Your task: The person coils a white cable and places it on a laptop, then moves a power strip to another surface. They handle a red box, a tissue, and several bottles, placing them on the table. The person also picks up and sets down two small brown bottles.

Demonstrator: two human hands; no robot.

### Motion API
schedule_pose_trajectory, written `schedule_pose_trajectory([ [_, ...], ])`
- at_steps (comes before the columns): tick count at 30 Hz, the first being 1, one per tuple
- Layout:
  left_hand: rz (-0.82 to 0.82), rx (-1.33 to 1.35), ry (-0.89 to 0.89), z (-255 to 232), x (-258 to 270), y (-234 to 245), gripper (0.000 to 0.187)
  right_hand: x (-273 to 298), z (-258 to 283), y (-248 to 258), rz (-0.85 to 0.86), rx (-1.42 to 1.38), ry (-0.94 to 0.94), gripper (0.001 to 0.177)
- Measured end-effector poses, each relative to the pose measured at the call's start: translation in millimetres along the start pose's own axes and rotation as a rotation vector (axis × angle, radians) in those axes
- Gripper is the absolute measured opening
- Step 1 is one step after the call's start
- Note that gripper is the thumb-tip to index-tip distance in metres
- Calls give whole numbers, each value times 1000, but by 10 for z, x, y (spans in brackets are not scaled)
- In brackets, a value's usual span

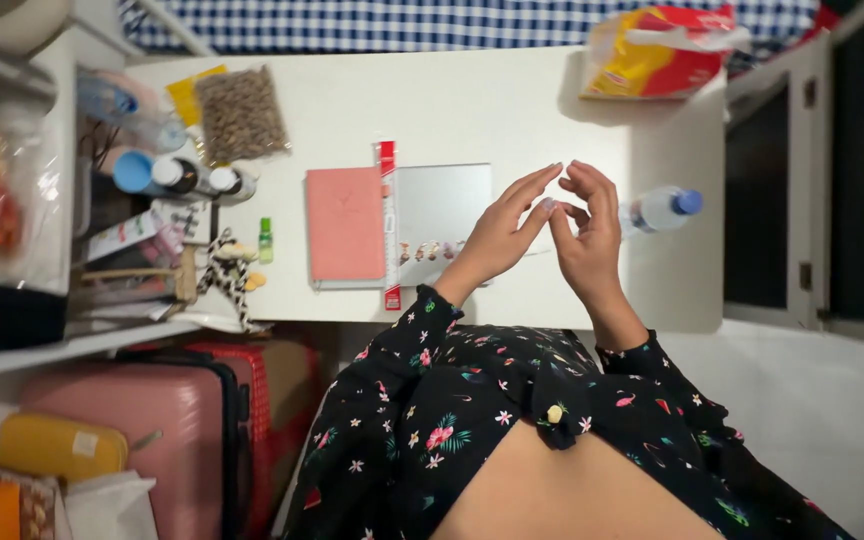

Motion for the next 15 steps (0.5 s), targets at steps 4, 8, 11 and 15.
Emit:
schedule_pose_trajectory([
  [4, -136, 3, 61, 114, 264, 377, 49, -92, 85, -431, 151, -76, 6, 47],
  [8, -305, 18, 68, 181, 505, 729, 47, -200, 263, -886, 310, -131, 31, 48],
  [11, -417, 14, 83, 192, 678, 970, 46, -276, 397, -1240, 420, -145, 73, 49],
  [15, -562, 6, 109, 208, 904, 1285, 48, -352, 526, -1709, 556, -183, 126, 50],
])
Point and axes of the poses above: each hand's wrist, its own x-axis away from the middle knuckle, its own y-axis out of the back of the hand, z = x × y, the point moved 2 cm from there along -x, towards the middle knuckle, and after that the axes turned 1 degree about -z, right-handed, at the moved point
